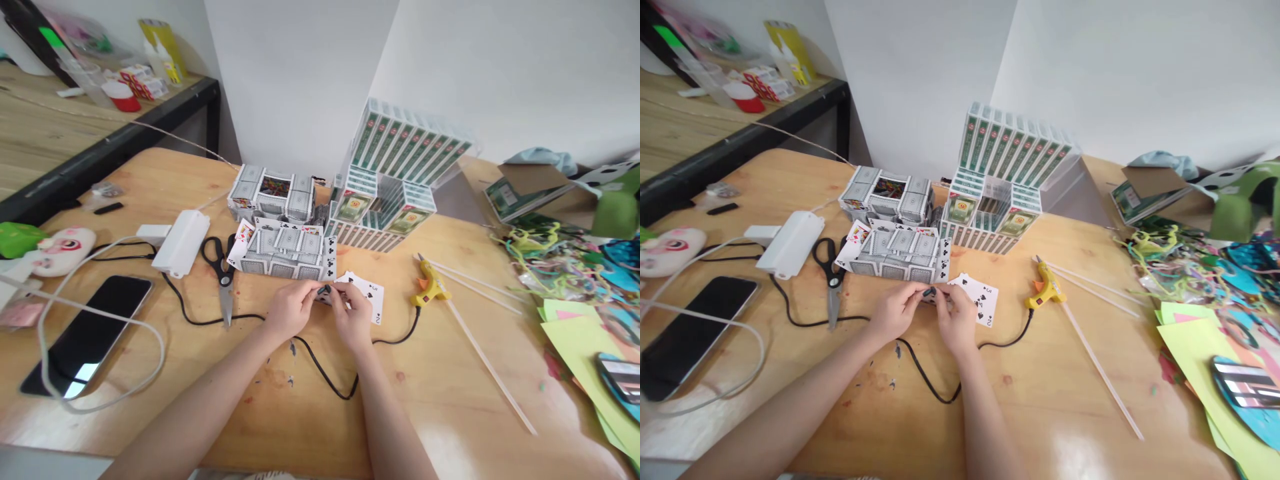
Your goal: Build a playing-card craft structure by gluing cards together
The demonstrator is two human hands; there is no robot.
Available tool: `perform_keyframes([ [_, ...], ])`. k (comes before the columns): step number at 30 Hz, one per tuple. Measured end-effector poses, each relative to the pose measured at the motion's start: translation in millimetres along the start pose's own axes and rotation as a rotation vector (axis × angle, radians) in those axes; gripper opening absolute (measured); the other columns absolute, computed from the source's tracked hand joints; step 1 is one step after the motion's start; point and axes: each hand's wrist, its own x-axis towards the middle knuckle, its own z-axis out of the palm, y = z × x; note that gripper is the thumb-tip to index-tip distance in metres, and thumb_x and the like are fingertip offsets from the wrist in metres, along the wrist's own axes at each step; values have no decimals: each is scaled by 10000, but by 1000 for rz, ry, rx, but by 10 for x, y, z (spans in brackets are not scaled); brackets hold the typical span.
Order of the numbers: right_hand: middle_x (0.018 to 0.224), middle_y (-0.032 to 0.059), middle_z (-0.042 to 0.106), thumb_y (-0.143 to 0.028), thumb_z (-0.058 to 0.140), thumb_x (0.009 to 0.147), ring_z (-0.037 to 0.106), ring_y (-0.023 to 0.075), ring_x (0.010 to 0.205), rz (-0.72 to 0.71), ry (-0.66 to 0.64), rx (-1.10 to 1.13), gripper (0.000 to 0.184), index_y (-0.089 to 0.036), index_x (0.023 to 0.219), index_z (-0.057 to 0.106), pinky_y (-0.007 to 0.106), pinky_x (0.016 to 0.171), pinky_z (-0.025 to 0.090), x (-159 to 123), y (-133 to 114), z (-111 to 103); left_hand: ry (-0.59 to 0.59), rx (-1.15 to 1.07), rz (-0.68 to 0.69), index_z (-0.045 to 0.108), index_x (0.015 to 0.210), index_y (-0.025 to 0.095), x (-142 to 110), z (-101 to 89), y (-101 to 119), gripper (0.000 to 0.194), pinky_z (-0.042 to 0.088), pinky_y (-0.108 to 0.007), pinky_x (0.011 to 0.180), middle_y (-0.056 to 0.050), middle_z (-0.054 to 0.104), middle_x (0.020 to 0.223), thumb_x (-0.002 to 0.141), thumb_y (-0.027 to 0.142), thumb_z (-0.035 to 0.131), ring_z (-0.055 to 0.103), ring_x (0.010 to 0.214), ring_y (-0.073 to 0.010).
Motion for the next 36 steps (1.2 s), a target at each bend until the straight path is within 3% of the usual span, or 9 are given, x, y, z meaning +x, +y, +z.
perform_keyframes([
  [7,798,47,673,-299,540,797,608,158,692,179,-111,191,153,-187,828,641,265,602,477,-1,-5,18,75,112,-41,539,850,185,-1,13,35,166,431,-250,598,-37,634,718,873,239,384,598,663,-160],
  [12,913,54,671,-257,530,777,632,164,785,242,-206,386,153,-190,882,618,281,691,498,-15,-41,61,141,96,-68,518,825,191,12,37,12,149,435,-246,615,-30,627,726,871,247,388,593,670,-152],
  [20,924,41,693,-161,484,701,641,182,875,264,-192,415,264,-200,892,662,319,785,509,-15,-60,70,166,67,-142,546,784,189,42,-9,5,184,418,-228,586,-17,632,688,865,276,405,573,614,-133],
  [23,909,31,699,-158,464,705,639,181,895,266,-229,441,299,-210,905,680,331,817,505,2,-78,55,181,2,-176,587,829,190,62,-35,9,192,437,-223,608,-18,662,727,859,292,428,593,640,-132],
  [28,920,51,702,-295,546,751,652,200,831,375,-302,507,269,-194,968,671,331,723,531,1,-70,73,197,-103,-215,636,915,188,72,-49,1,237,474,-239,722,-40,703,863,864,314,442,637,769,-151],
  [32,790,51,710,-345,608,732,658,200,736,428,-251,522,233,-169,871,671,321,673,523,-2,-13,101,137,-364,-308,643,990,158,72,-36,-20,363,495,-244,687,-65,710,869,889,400,392,647,744,-156],
  [36,776,50,711,-371,639,712,660,196,721,459,-144,536,232,-170,825,661,318,675,517,19,32,95,122,-655,-402,650,1008,115,107,-13,-66,436,507,-285,741,-93,704,923,881,443,393,650,847,-196],
])
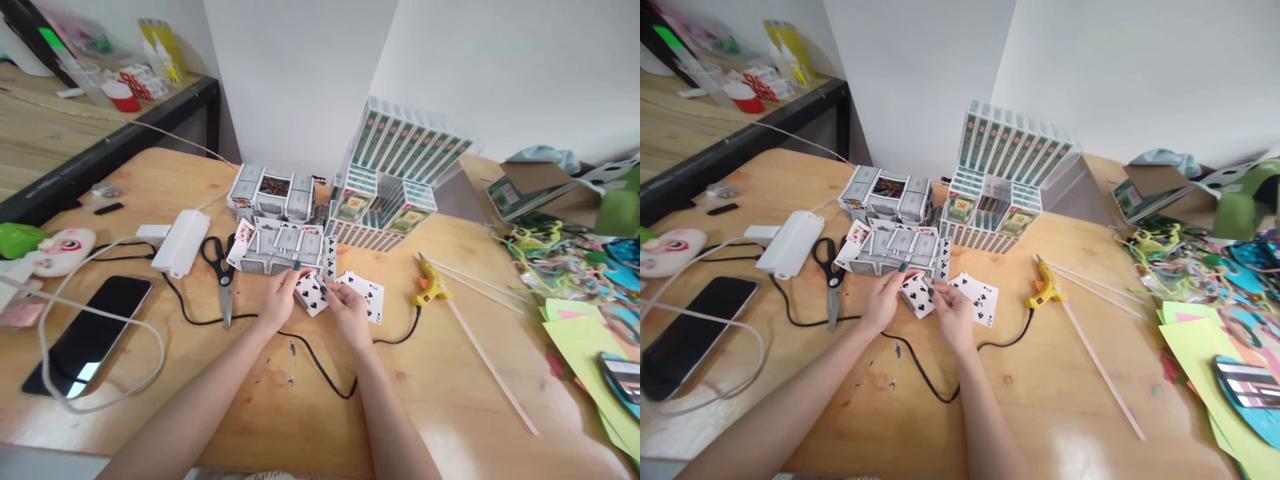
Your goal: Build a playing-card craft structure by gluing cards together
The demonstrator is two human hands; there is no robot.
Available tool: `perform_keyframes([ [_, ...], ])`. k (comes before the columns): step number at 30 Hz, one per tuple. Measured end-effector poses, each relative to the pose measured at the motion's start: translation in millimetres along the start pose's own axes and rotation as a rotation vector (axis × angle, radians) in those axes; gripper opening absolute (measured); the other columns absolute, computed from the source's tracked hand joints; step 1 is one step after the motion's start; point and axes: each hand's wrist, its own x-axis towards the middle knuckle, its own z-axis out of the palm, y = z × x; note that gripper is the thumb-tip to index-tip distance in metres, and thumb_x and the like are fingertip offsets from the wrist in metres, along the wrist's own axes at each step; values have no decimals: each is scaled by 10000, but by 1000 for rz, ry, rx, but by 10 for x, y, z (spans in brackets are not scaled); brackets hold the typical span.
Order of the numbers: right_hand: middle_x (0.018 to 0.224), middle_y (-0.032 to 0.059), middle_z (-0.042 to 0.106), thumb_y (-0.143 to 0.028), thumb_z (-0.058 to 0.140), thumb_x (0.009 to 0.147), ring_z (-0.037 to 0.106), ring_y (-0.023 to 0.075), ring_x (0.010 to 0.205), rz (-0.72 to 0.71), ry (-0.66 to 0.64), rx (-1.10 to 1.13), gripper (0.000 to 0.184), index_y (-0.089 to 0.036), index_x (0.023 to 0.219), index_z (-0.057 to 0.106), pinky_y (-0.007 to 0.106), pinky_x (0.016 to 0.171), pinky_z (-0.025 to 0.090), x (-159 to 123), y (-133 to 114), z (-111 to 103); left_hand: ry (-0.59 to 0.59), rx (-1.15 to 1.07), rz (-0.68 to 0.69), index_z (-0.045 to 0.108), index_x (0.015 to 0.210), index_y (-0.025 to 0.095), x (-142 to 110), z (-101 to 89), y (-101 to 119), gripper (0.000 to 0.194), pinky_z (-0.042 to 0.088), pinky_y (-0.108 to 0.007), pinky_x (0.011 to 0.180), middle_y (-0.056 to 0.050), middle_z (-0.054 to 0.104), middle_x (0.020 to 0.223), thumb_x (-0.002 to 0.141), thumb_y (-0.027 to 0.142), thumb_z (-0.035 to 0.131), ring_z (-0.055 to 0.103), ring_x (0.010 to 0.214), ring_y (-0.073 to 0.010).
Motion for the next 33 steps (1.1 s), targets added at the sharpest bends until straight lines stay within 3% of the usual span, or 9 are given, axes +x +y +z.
perform_keyframes([
  [6,810,59,715,-393,667,681,659,194,720,21,63,41,266,-172,828,653,317,665,518,7,-9,-4,-21,1,-19,675,986,142,49,11,-5,336,502,-308,811,-72,697,990,785,388,565,638,921,-215],
  [19,735,44,699,-384,655,690,628,169,656,-28,68,-5,231,-170,778,659,300,627,498,-6,9,-29,-130,407,185,580,1182,198,-50,38,-47,353,460,-330,932,-64,624,1175,868,242,425,585,1069,-187],
  [23,730,37,698,-359,657,696,621,162,662,-43,72,-1,200,-174,771,667,292,633,488,-5,-1,-38,-173,335,177,606,1147,184,-75,58,18,337,444,-330,956,-66,634,1156,872,281,437,579,1081,-191],
  [28,784,35,714,-359,683,671,639,168,709,-40,94,9,203,-185,775,679,306,690,495,17,-14,-52,-207,121,32,660,1049,158,9,9,37,336,473,-349,907,-65,682,1052,858,337,449,619,1003,-212],
  [33,758,37,708,-385,685,666,642,180,714,-40,106,-4,231,-180,771,680,316,684,503,38,1,-73,-281,181,45,662,1032,185,72,-31,11,292,467,-334,892,-57,683,1046,828,309,495,614,993,-198],
])
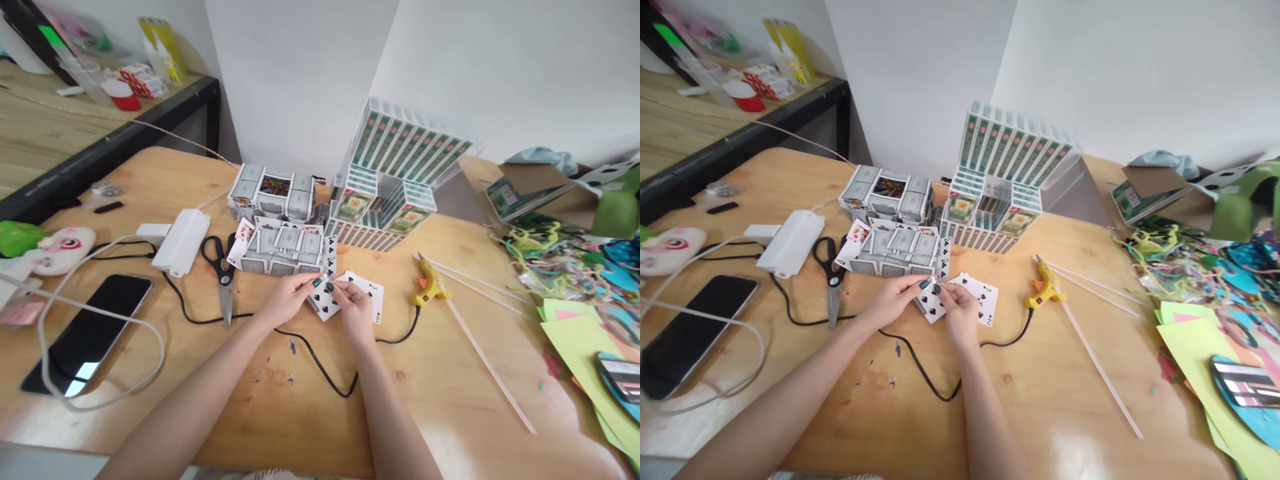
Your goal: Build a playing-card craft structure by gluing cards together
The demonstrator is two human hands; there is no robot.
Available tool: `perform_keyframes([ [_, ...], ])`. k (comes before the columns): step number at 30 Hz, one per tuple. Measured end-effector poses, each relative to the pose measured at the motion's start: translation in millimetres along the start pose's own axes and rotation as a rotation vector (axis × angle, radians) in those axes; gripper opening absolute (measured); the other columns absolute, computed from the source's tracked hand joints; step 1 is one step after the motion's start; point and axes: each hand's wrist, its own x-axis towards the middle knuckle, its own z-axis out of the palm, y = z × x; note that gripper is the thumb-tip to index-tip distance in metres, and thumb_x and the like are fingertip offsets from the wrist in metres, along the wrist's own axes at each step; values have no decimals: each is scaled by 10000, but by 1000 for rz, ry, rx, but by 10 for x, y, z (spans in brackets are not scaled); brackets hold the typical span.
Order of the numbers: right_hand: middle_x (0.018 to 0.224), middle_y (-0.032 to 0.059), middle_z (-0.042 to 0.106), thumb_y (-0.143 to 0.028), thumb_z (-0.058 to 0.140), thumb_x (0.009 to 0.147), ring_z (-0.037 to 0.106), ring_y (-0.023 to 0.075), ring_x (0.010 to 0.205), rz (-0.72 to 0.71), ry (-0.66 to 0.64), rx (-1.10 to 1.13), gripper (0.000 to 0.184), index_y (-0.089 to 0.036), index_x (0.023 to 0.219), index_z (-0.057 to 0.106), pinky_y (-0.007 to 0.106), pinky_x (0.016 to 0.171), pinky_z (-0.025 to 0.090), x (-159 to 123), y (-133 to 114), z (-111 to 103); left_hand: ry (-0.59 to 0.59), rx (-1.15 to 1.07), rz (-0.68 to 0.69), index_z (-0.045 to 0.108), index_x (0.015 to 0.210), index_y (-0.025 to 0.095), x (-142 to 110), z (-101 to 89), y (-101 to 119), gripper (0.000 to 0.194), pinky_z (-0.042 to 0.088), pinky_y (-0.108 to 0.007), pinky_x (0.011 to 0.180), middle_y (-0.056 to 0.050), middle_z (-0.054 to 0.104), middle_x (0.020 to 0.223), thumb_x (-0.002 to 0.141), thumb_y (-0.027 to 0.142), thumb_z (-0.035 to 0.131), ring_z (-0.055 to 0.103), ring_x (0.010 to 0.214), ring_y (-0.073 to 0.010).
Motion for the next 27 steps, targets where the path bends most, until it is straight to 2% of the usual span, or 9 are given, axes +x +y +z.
perform_keyframes([
  [3,725,25,694,-384,686,670,637,171,687,29,-5,28,234,-177,779,670,297,648,504,9,12,-6,19,74,3,668,987,179,-9,8,-34,267,495,-292,771,-45,702,934,829,301,489,634,847,-179],
  [8,805,26,682,-347,709,653,636,169,716,47,-40,115,307,-184,894,610,309,652,530,-5,1,21,216,74,-14,635,953,143,-15,20,-49,260,466,-238,658,-41,680,847,841,301,463,607,741,-152],
  [11,842,35,672,-321,731,622,631,174,730,34,-66,123,319,-187,874,588,322,644,544,-18,-3,40,285,37,-34,606,927,136,-10,30,-31,249,450,-225,626,-42,663,826,833,330,482,593,714,-142],
  [18,767,27,654,-339,706,654,597,148,642,-37,38,68,227,-176,761,590,301,599,522,22,10,-13,173,-47,-69,504,749,169,-27,61,-5,127,385,-184,490,34,558,600,799,285,512,516,531,-93],
  [23,640,-3,615,-320,718,630,564,126,581,-46,79,40,207,-170,688,587,269,585,480,35,5,-67,97,-105,-108,461,721,184,-32,39,14,177,473,-239,575,20,601,619,784,331,535,603,595,-136],
  [27,594,-14,599,-305,727,611,542,118,547,-28,80,16,197,-172,653,589,257,554,450,20,-13,-73,57,-110,-128,436,711,194,-23,19,3,185,473,-247,535,16,616,603,779,332,540,605,556,-145],
])
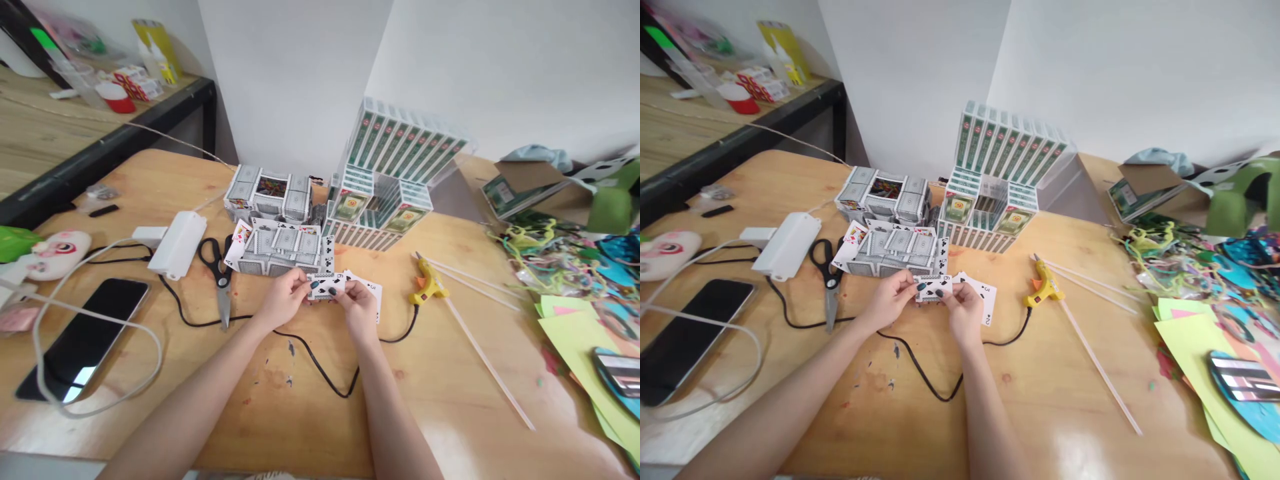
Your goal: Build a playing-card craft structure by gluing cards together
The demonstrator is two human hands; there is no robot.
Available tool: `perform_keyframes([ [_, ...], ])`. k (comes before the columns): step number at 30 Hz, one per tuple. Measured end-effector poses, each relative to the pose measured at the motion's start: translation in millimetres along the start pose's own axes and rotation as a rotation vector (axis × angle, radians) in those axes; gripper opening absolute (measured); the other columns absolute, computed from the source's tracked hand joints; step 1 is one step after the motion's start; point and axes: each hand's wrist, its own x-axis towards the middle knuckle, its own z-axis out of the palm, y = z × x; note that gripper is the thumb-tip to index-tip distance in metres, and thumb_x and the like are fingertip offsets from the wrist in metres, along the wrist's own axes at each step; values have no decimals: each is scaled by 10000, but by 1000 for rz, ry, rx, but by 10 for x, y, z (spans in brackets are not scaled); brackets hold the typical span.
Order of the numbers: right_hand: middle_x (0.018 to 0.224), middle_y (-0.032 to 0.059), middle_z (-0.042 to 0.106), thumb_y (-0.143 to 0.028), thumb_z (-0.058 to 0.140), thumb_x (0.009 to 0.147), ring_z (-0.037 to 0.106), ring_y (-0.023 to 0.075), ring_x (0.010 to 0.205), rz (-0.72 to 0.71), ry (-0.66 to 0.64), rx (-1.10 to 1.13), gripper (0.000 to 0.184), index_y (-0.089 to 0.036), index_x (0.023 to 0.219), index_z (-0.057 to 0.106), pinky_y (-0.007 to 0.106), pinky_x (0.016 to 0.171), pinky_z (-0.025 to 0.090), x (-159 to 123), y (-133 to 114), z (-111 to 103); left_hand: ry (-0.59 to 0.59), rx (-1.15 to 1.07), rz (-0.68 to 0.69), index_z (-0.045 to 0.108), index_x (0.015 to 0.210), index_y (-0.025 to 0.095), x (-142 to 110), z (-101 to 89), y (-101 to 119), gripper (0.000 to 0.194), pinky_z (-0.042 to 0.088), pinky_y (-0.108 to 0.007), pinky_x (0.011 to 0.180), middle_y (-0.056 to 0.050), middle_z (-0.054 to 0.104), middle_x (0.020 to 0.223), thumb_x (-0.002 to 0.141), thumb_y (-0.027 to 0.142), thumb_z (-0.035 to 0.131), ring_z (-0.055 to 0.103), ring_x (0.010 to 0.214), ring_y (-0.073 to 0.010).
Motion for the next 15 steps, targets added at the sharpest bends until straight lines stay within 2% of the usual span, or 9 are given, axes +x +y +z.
perform_keyframes([
  [7,662,-5,639,-325,717,640,555,122,547,0,17,37,186,-183,713,623,267,544,460,21,13,-6,55,93,10,426,688,197,-5,-2,-3,178,410,-216,446,34,589,542,777,306,535,557,449,-121],
  [11,750,24,677,-343,689,682,607,162,641,-39,-20,47,189,-186,780,650,301,604,491,39,21,-20,81,19,-15,419,706,198,-7,29,1,183,424,-220,438,24,610,580,767,319,542,604,490,-145],
  [15,831,31,689,-349,667,715,630,185,726,-35,-85,161,225,-195,878,653,324,665,498,25,9,-9,112,-110,-24,415,721,196,-13,95,2,209,483,-254,504,12,624,607,766,348,550,608,511,-144],
])
